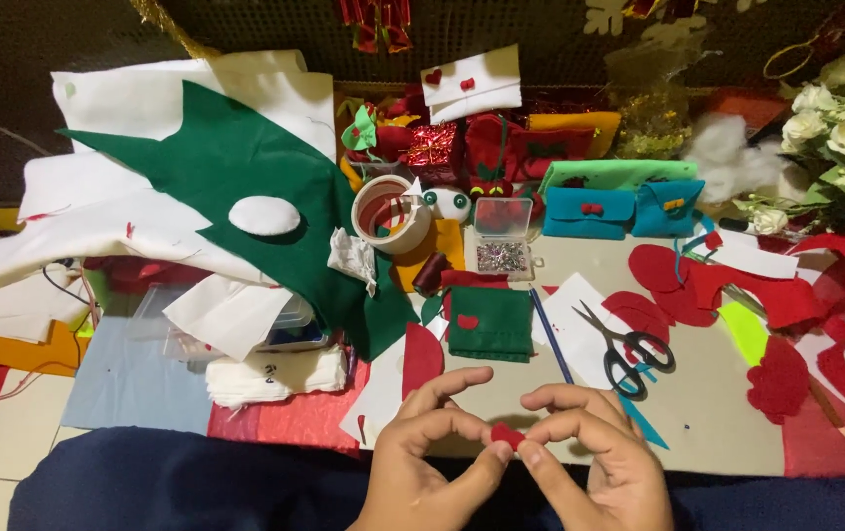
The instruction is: Decorating a green felt square by cutting out small red felt hearts and using a marker to add details.
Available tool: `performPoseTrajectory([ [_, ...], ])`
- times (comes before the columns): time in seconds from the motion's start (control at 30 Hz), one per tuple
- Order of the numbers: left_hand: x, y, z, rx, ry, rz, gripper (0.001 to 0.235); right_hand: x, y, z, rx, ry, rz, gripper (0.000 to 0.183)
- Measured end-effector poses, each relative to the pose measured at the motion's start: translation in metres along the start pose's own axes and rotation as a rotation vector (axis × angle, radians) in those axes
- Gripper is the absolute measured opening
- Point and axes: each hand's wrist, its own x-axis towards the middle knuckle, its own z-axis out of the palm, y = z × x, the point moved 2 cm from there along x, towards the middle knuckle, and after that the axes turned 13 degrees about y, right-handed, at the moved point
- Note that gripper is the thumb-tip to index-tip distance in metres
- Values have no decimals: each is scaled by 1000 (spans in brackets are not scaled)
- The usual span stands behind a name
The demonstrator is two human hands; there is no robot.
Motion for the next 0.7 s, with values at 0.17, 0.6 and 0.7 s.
performPoseTrajectory([
  [0.17, 4, 0, -3, 132, -41, 17, 6, 4, -2, -1, -82, 49, -177, 8],
  [0.6, 24, -1, -9, 481, 1, 447, 41, 31, 22, 0, 290, -155, 319, 10],
  [0.7, 31, -19, 3, 580, -240, 617, 63, 54, 32, 8, 476, -9, 501, 27],
])
